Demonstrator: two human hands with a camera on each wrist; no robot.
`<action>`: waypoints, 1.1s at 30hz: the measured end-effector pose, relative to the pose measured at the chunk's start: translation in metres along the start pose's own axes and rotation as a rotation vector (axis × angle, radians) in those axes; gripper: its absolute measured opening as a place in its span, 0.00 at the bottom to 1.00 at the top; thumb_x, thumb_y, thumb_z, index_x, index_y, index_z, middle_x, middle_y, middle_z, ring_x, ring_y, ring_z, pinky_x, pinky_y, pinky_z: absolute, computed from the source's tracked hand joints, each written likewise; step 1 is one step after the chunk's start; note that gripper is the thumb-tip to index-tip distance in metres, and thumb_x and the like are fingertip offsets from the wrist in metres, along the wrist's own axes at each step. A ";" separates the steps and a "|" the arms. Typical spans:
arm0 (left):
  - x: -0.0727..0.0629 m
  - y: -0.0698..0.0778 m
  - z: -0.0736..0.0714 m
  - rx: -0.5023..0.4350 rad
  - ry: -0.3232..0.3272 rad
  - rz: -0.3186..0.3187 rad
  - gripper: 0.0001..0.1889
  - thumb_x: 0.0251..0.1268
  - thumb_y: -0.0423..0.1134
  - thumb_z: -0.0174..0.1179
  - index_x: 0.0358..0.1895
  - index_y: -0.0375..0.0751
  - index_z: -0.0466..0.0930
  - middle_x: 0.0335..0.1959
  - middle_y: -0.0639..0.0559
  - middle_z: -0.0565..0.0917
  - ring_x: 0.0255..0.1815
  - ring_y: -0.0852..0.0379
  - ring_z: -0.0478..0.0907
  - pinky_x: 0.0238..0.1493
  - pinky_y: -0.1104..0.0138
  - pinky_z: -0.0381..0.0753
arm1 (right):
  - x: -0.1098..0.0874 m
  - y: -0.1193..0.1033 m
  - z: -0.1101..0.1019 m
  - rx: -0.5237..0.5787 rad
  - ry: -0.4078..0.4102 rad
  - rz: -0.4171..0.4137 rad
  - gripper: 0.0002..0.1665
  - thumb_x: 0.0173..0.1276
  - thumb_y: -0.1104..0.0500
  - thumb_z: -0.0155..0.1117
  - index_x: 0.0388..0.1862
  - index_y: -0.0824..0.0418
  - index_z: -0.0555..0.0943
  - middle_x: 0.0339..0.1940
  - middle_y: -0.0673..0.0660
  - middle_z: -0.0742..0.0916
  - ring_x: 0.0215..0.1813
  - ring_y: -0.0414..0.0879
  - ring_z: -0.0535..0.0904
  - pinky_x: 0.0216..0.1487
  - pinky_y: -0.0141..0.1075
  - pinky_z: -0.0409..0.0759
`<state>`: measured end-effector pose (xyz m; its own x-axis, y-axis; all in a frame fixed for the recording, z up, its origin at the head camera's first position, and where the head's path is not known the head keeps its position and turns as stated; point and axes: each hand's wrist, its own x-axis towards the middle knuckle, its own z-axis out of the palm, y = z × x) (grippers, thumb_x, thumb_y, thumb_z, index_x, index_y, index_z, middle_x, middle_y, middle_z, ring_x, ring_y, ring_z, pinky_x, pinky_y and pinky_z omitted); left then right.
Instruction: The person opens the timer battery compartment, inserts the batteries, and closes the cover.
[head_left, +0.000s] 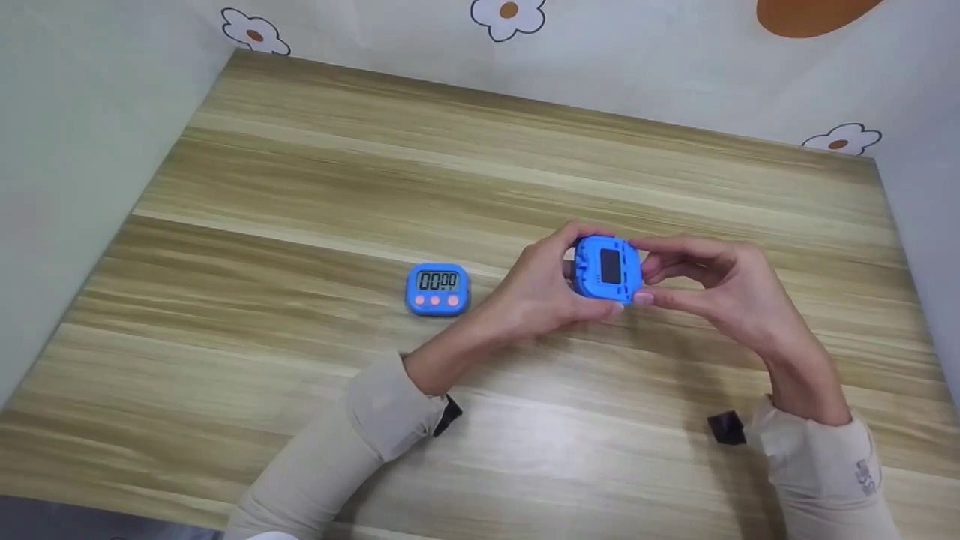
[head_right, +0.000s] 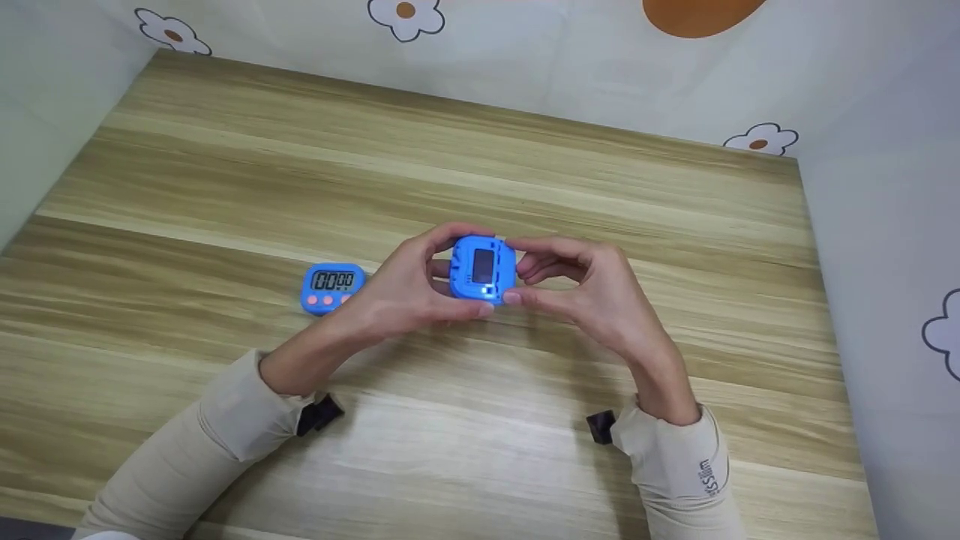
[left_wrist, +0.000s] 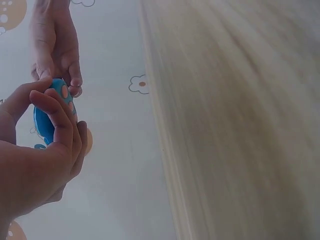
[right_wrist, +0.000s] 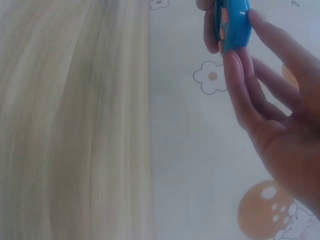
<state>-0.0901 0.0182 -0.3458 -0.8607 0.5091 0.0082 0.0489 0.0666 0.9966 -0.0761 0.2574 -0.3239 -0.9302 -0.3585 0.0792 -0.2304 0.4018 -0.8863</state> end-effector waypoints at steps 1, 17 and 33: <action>0.000 0.000 0.000 -0.015 0.002 -0.001 0.37 0.47 0.31 0.76 0.63 0.43 0.69 0.54 0.52 0.75 0.48 0.55 0.80 0.45 0.68 0.81 | 0.000 0.000 0.000 0.017 0.006 0.002 0.31 0.53 0.69 0.77 0.58 0.62 0.82 0.42 0.63 0.87 0.43 0.52 0.83 0.52 0.32 0.79; 0.000 0.000 0.004 0.106 0.076 0.072 0.38 0.46 0.31 0.77 0.64 0.42 0.69 0.56 0.50 0.76 0.49 0.58 0.77 0.50 0.70 0.77 | 0.000 -0.008 0.007 0.295 0.018 0.212 0.34 0.54 0.71 0.76 0.62 0.66 0.78 0.45 0.65 0.84 0.45 0.53 0.84 0.48 0.37 0.81; 0.001 0.003 -0.001 -0.102 0.057 0.008 0.40 0.47 0.30 0.77 0.66 0.44 0.68 0.58 0.51 0.73 0.44 0.55 0.83 0.38 0.63 0.84 | 0.001 -0.002 0.003 0.271 0.032 0.097 0.29 0.60 0.70 0.71 0.61 0.66 0.78 0.50 0.66 0.83 0.47 0.54 0.83 0.50 0.35 0.80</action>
<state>-0.0914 0.0183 -0.3423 -0.8880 0.4595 0.0175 0.0063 -0.0259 0.9996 -0.0759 0.2535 -0.3233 -0.9535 -0.3013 -0.0018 -0.0587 0.1915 -0.9797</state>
